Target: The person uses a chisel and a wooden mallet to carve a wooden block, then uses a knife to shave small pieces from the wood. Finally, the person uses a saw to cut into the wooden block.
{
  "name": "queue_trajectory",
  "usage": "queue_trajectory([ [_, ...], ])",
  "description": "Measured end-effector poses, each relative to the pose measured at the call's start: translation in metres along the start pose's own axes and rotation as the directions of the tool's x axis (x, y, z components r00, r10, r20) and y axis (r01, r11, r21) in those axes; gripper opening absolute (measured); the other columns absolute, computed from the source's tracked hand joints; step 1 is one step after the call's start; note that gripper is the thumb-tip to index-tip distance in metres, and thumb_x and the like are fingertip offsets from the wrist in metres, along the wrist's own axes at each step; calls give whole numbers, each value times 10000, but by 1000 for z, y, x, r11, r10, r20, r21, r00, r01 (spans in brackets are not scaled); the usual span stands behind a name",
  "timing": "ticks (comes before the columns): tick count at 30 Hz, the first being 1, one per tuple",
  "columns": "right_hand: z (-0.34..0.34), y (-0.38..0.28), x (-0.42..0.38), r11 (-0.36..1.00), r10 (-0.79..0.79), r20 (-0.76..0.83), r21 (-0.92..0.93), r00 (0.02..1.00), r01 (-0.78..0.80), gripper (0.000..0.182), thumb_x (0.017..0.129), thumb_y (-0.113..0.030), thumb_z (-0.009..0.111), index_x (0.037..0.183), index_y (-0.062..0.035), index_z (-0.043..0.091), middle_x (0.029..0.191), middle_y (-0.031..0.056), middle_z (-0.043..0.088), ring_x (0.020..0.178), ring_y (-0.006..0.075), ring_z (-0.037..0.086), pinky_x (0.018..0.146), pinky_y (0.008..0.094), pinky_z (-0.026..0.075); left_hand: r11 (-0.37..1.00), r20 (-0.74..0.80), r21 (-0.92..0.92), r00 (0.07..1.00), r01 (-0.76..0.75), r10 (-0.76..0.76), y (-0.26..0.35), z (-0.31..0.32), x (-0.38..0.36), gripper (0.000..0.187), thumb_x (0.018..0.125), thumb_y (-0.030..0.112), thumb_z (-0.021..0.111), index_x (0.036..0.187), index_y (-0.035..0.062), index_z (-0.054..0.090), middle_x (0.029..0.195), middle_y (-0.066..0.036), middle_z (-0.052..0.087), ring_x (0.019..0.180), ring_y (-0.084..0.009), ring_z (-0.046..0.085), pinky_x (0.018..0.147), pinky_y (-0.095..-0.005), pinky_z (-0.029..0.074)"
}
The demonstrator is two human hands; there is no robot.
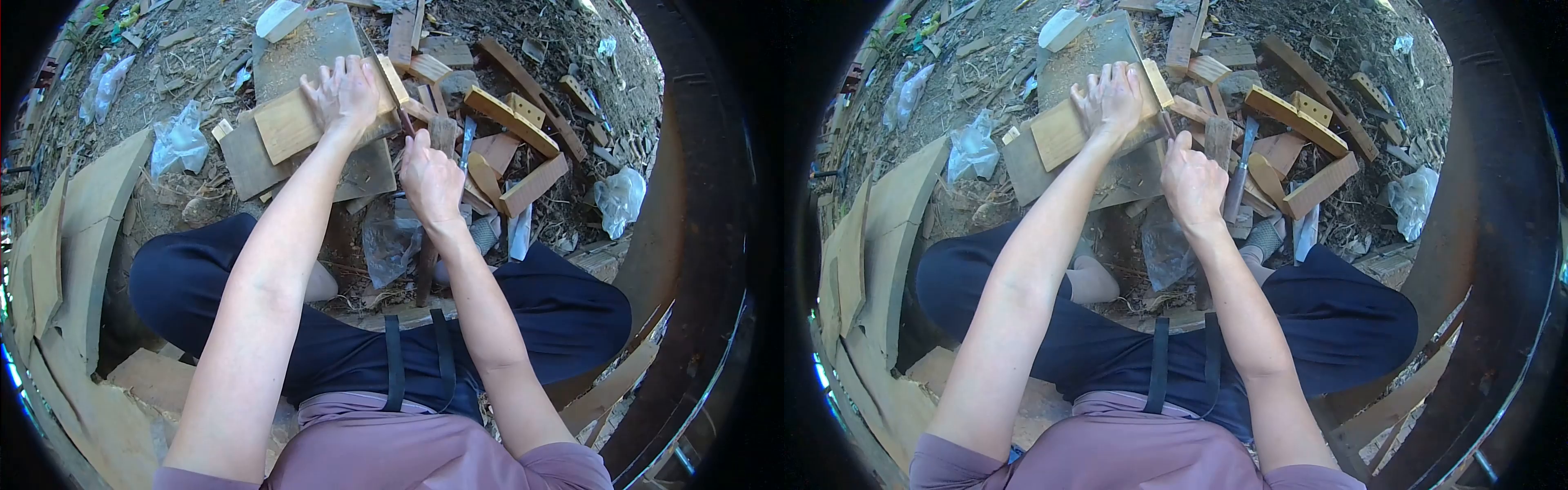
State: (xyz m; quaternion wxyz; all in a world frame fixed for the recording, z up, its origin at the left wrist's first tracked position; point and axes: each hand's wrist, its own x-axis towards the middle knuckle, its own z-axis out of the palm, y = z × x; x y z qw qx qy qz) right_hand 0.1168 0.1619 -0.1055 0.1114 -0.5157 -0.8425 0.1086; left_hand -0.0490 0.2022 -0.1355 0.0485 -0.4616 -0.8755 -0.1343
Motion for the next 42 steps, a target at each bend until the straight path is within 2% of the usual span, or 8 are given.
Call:
queue_trajectory([
  [11, -9, 15, -42, 999, 5, 15, -37, 1000, -4, 181, 966, -242, 516, 893, -77, 514, 538, 156, 618, 509, 358, 652, 459, 462, 518, 998, -6, -59, 1000, -1, 1, -1, 1, -1, 352, 1007, 352, 368, 1180, 134, 583, 1201, -62, 589, 1215, -277, 498, 1103, -600, 202],
  [17, 5, -3, 20, 999, -17, 34, 27, 999, 16, 210, 975, -219, 456, 898, -34, 518, 649, 195, 660, 593, 364, 680, 525, 476, 537, 999, 6, -47, 1000, 22, -22, 0, 0, 0, 339, 1007, 352, 374, 1167, 132, 576, 1183, -70, 588, 1197, -286, 504, 1099, -607, 201],
  [23, -16, 15, -34, 999, 3, 133, 48, 991, -9, 230, 995, -262, 473, 951, -46, 540, 605, 217, 633, 559, 397, 655, 503, 495, 529, 997, -13, -77, 1000, -1, 0, 0, 0, -1, 332, 1007, 348, 380, 1149, 122, 578, 1181, -70, 583, 1194, -288, 504, 1096, -610, 201],
  [29, 5, 1, 13, 997, -28, 43, 75, 999, 25, 239, 990, -266, 464, 910, -49, 524, 633, 192, 656, 584, 384, 671, 514, 496, 531, 1000, 5, -16, 1000, -7, 7, -1, -1, 0, 356, 1009, 371, 368, 1203, 147, 566, 1211, -57, 590, 1175, -279, 529, 1078, -598, 234],
  [33, -16, 10, -34, 998, 16, 120, 50, 993, -22, 232, 988, -259, 469, 919, -43, 520, 608, 193, 645, 573, 388, 666, 509, 499, 527, 999, -5, -54, 1000, -4, 4, 0, 3, -2, 338, 1010, 352, 372, 1164, 128, 574, 1187, -64, 582, 1195, -282, 505, 1107, -602, 197],
  [35, -18, 15, -51, 996, 44, 140, 69, 989, -54, 221, 985, -253, 476, 923, -45, 515, 591, 195, 637, 563, 394, 661, 507, 505, 525, 1000, -16, -6, 1000, -21, 21, -2, 4, -1, 352, 1011, 372, 364, 1187, 146, 568, 1207, -56, 589, 1185, -277, 519, 1073, -595, 236],
  [39, -13, 7, -24, 995, 52, 107, 79, 993, -60, 194, 977, -227, 473, 927, -46, 520, 612, 198, 643, 587, 397, 667, 526, 509, 532, 999, 21, -41, 1000, -9, 10, 0, 1, 0, 352, 1011, 372, 363, 1199, 150, 560, 1217, -57, 583, 1184, -280, 518, 1080, -595, 230],
  [42, -1, -3, 21, 996, -48, 87, 82, 995, 41, 176, 958, -205, 469, 929, -40, 524, 671, 216, 663, 650, 384, 689, 558, 504, 548, 1000, 33, -11, 999, -17, 17, -4, 0, -4, 356, 1012, 377, 360, 1202, 149, 556, 1220, -61, 581, 1181, -284, 518, 1080, -597, 230],
])
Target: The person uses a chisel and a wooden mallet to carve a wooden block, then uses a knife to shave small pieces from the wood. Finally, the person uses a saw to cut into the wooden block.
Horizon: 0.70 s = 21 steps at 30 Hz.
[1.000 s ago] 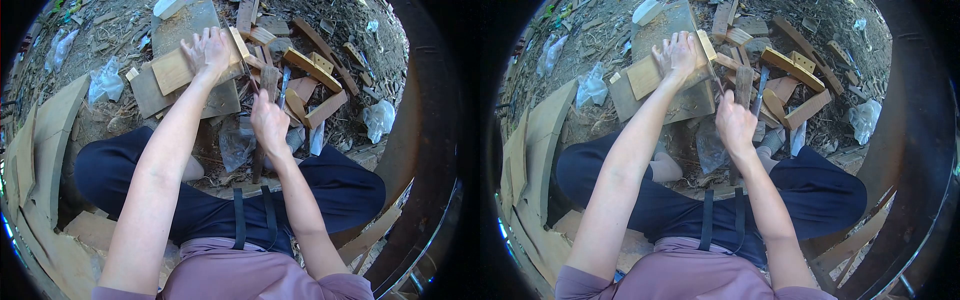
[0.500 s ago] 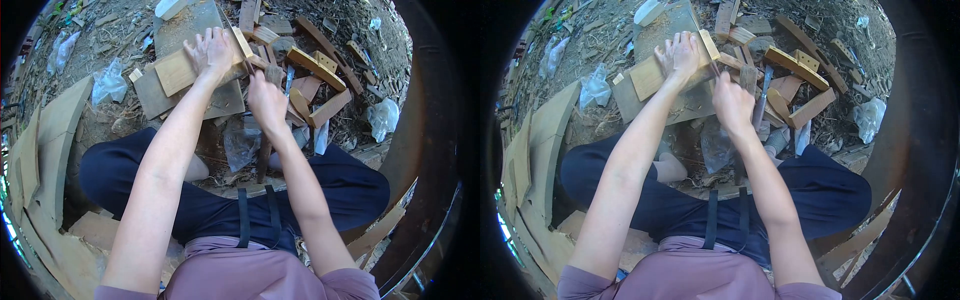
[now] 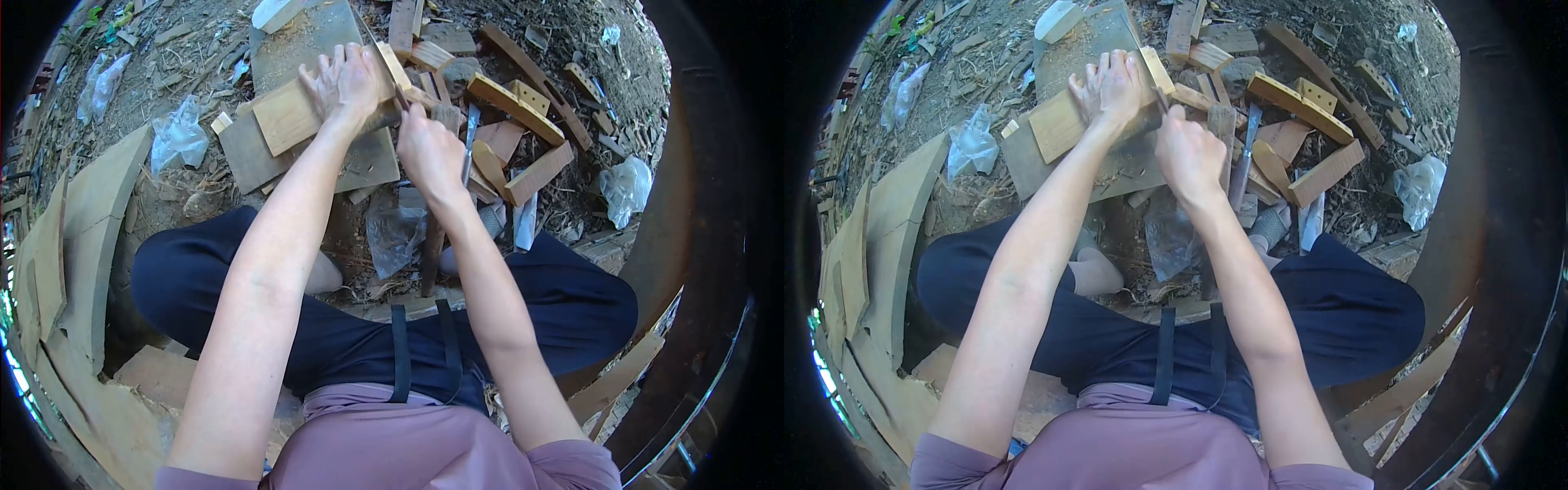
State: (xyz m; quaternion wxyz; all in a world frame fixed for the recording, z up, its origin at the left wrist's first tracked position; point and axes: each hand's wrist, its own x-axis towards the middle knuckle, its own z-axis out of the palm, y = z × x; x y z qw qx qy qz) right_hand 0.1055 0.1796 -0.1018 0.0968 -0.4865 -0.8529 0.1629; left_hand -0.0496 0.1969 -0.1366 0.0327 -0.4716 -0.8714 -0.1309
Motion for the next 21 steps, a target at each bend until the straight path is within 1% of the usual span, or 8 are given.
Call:
queue_trajectory([
  [7, -12, 12, -68, 998, 60, -3, -37, 998, -60, 202, 978, -243, 485, 910, -56, 520, 570, 188, 628, 526, 384, 654, 475, 498, 526, 999, -34, -31, 999, 12, -13, 3, 2, 5, 358, 1015, 363, 351, 1181, 133, 570, 1196, -72, 587, 1188, -288, 514, 1085, -599, 226],
  [9, -7, 10, -46, 995, 83, -10, -63, 996, -84, 205, 978, -243, 484, 907, -55, 526, 594, 191, 638, 548, 381, 662, 492, 499, 529, 999, -33, -39, 999, -8, 6, 3, 2, 2, 356, 1016, 353, 351, 1174, 128, 576, 1191, -75, 582, 1194, -291, 506, 1095, -605, 208],
  [11, 6, 4, -6, 1000, -8, -45, -2, 999, 8, 206, 978, -243, 485, 912, -54, 533, 620, 193, 649, 577, 380, 672, 516, 501, 532, 999, -12, -49, 1000, -7, 7, 2, -1, 3, 362, 1016, 359, 349, 1181, 128, 574, 1203, -73, 581, 1201, -287, 503, 1098, -602, 206],
  [12, 8, 1, -1, 999, 32, -27, -22, 999, -32, 205, 977, -240, 485, 916, -53, 541, 648, 196, 660, 606, 380, 679, 540, 500, 538, 999, -13, -44, 1000, -12, 12, 1, -2, 2, 362, 1016, 359, 349, 1181, 128, 574, 1203, -73, 581, 1201, -287, 503, 1098, -602, 206],
  [14, -1, 4, -13, 999, 25, -34, -19, 999, -26, 203, 975, -242, 489, 917, -55, 543, 636, 193, 657, 593, 378, 677, 530, 497, 537, 998, -5, -43, 999, 48, -48, 6, -3, 4, 365, 1016, 358, 352, 1178, 122, 578, 1200, -76, 589, 1200, -290, 507, 1095, -609, 205],
  [18, -14, 13, -59, 999, 33, 8, -44, 999, -32, 196, 976, -245, 503, 924, -59, 534, 595, 191, 639, 549, 378, 661, 489, 490, 528, 998, -66, -43, 997, 36, -39, 3, 1, 6, 365, 1016, 357, 351, 1172, 124, 584, 1197, -77, 593, 1196, -295, 510, 1092, -612, 207],
  [19, -16, 14, -64, 996, 63, 30, -71, 998, -61, 196, 980, -243, 508, 931, -55, 532, 598, 199, 634, 544, 383, 653, 475, 489, 522, 999, -26, -29, 999, 31, -32, 3, 0, 7, 372, 1019, 369, 342, 1196, 138, 573, 1221, -66, 588, 1204, -285, 509, 1092, -611, 216],
  [21, -11, 11, -42, 1000, 13, -11, -14, 1000, -13, 219, 990, -249, 485, 931, -43, 533, 616, 203, 641, 558, 386, 658, 490, 496, 528, 1000, 24, -20, 1000, 16, -15, 4, 0, 3, 380, 1023, 381, 334, 1221, 151, 562, 1245, -55, 583, 1212, -274, 509, 1092, -610, 226],
])
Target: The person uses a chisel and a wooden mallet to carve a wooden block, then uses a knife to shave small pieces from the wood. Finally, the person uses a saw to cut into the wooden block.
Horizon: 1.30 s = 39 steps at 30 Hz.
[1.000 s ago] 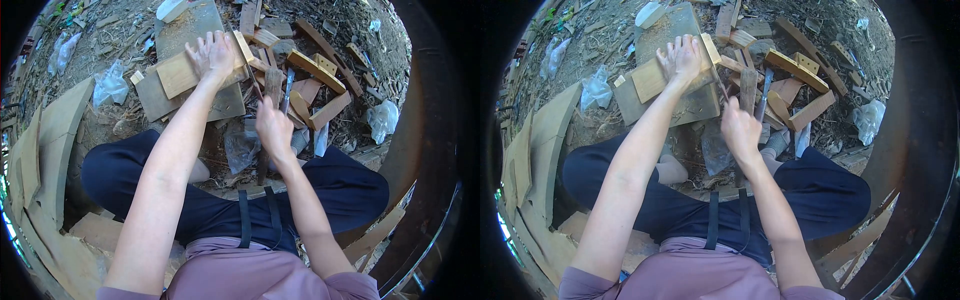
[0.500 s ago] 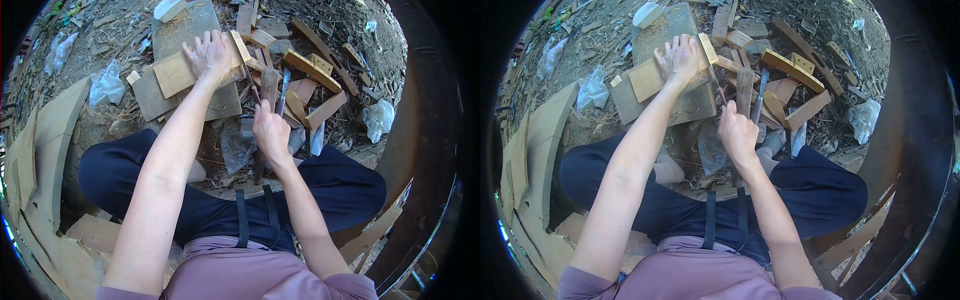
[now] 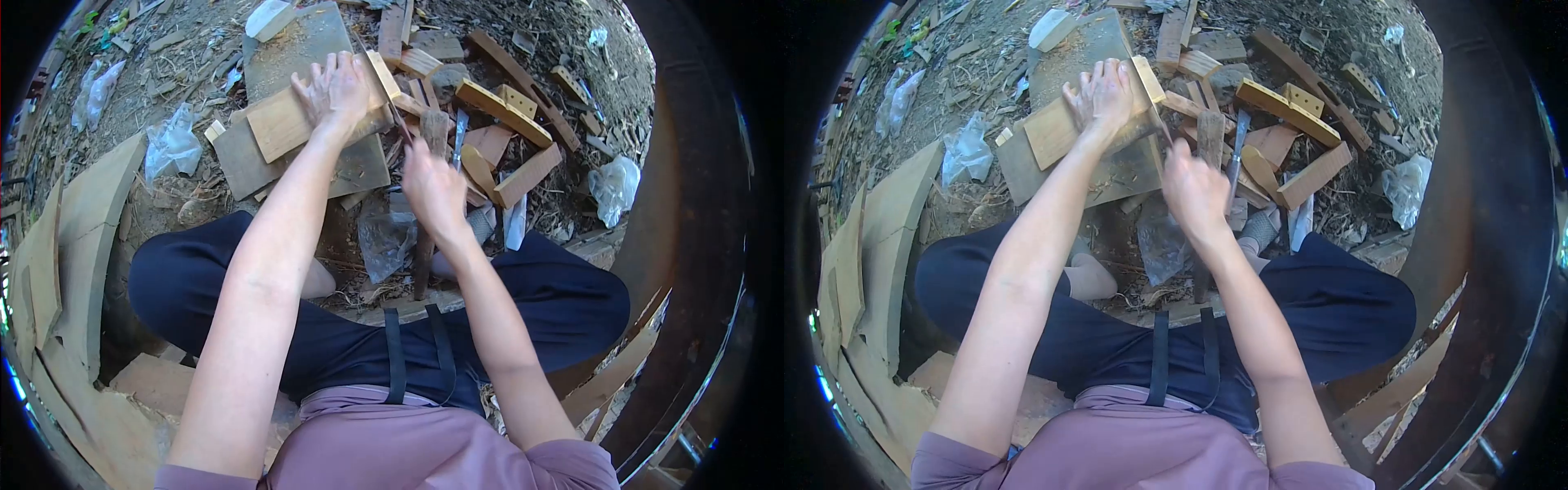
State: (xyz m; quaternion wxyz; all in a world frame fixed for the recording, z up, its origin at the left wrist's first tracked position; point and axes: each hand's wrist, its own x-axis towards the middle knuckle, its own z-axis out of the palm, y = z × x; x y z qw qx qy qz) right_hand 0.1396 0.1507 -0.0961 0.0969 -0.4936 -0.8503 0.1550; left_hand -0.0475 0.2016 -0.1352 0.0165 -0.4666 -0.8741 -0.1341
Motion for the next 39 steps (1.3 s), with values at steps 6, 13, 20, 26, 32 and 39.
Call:
queue_trajectory([
  [6, 1, -4, 6, 1000, 6, 43, -28, 999, -5, 217, 976, -236, 477, 894, -40, 523, 645, 196, 664, 584, 369, 679, 506, 480, 539, 1000, -27, -28, 1000, 6, -7, 3, -1, 2, 370, 1022, 360, 339, 1173, 128, 584, 1206, -58, 592, 1198, -285, 508, 1102, -606, 199],
  [13, 0, -3, 0, 1000, 17, 17, -11, 1000, -17, 215, 979, -229, 476, 894, -39, 530, 642, 203, 657, 584, 379, 674, 512, 483, 538, 1000, 23, 0, 1000, 14, -14, 1, -4, 1, 385, 1023, 388, 330, 1226, 153, 558, 1259, -50, 577, 1204, -275, 516, 1092, -592, 235],
  [20, -1, -3, 0, 999, 48, 79, -3, 996, -48, 196, 972, -199, 464, 909, -32, 546, 639, 190, 662, 596, 360, 686, 546, 473, 554, 1000, 7, 13, 1000, 24, -24, 0, 0, 2, 383, 1019, 400, 337, 1230, 165, 554, 1237, -53, 583, 1218, -272, 505, 1092, -590, 235],
  [26, 15, -1, 15, 998, 7, 23, 62, 1000, -8, 234, 1004, -253, 446, 941, -38, 513, 644, 213, 649, 588, 412, 657, 535, 510, 531, 1000, -36, -23, 999, 15, -16, 0, -1, 2, 355, 1016, 359, 353, 1172, 140, 584, 1178, -64, 592, 1187, -264, 516, 1093, -576, 221],
  [32, -4, 0, -8, 999, 31, 51, 30, 998, -32, 232, 988, -247, 462, 894, -46, 527, 638, 200, 657, 594, 386, 673, 540, 506, 535, 999, -52, 19, 998, 32, -31, -1, 0, 2, 355, 1016, 358, 348, 1165, 142, 587, 1171, -62, 587, 1178, -255, 519, 1093, -572, 219],
  [39, 18, -11, 29, 996, 61, -44, 61, 997, -58, 245, 982, -250, 470, 907, -32, 552, 647, 198, 663, 591, 381, 675, 533, 496, 536, 999, 12, 2, 999, 49, -49, -2, -2, 5, 385, 1019, 386, 331, 1220, 161, 570, 1234, -61, 578, 1210, -271, 511, 1081, -598, 239],
])
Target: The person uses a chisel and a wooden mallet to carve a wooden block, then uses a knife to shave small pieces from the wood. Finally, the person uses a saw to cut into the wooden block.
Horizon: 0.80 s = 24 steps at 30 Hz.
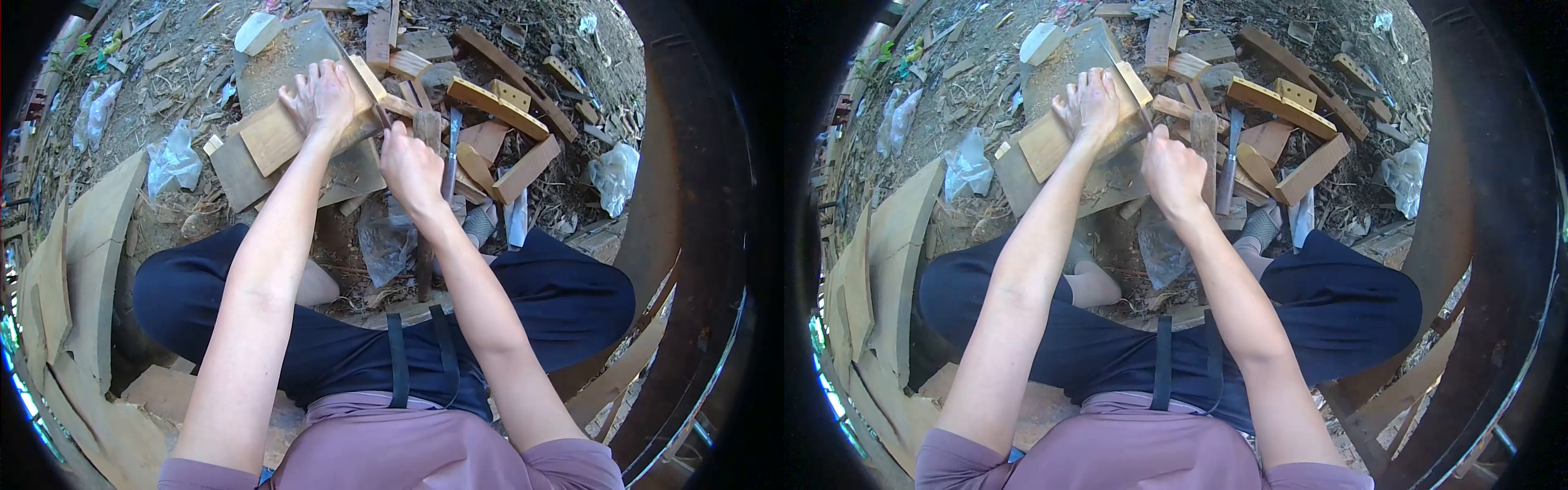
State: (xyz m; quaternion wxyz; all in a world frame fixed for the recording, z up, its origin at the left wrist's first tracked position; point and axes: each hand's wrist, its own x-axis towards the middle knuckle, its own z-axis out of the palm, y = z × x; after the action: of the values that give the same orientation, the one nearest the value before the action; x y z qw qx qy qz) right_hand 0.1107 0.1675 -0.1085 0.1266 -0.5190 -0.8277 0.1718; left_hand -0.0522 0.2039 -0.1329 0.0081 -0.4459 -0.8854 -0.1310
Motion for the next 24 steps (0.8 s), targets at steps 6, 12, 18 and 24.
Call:
queue_trajectory([
  [6, -24, 15, -44, 998, 8, 99, -57, 995, -2, 223, 984, -245, 473, 909, -49, 549, 632, 191, 659, 585, 373, 676, 528, 480, 541, 1000, 24, 11, 1000, 10, -10, 2, -1, 0, 391, 1020, 392, 327, 1234, 173, 570, 1256, -65, 572, 1218, -275, 507, 1082, -598, 240],
  [12, 1, 3, 7, 999, -43, 12, -2, 999, 43, 212, 979, -240, 478, 919, -49, 545, 659, 185, 670, 606, 367, 685, 533, 478, 542, 1000, -2, -11, 1000, -26, 26, -1, 0, -1, 398, 1020, 394, 319, 1226, 162, 569, 1234, -75, 576, 1208, -278, 511, 1082, -597, 240],
  [18, -26, 13, -41, 997, -18, 101, -79, 995, 26, 212, 983, -244, 474, 912, -54, 536, 642, 183, 664, 584, 364, 680, 519, 475, 539, 1000, 7, 27, 1000, -15, 15, 1, -1, -1, 398, 1021, 390, 319, 1226, 157, 568, 1235, -70, 577, 1195, -283, 515, 1079, -594, 242],
  [24, 1, 5, -1, 999, -25, 39, -40, 999, 26, 234, 983, -265, 466, 906, -52, 526, 647, 186, 666, 587, 365, 681, 521, 480, 540, 1000, 16, -10, 1000, -26, 26, 1, -2, -1, 382, 1021, 357, 324, 1208, 140, 578, 1211, -87, 577, 1206, -280, 500, 1106, -581, 204],
])
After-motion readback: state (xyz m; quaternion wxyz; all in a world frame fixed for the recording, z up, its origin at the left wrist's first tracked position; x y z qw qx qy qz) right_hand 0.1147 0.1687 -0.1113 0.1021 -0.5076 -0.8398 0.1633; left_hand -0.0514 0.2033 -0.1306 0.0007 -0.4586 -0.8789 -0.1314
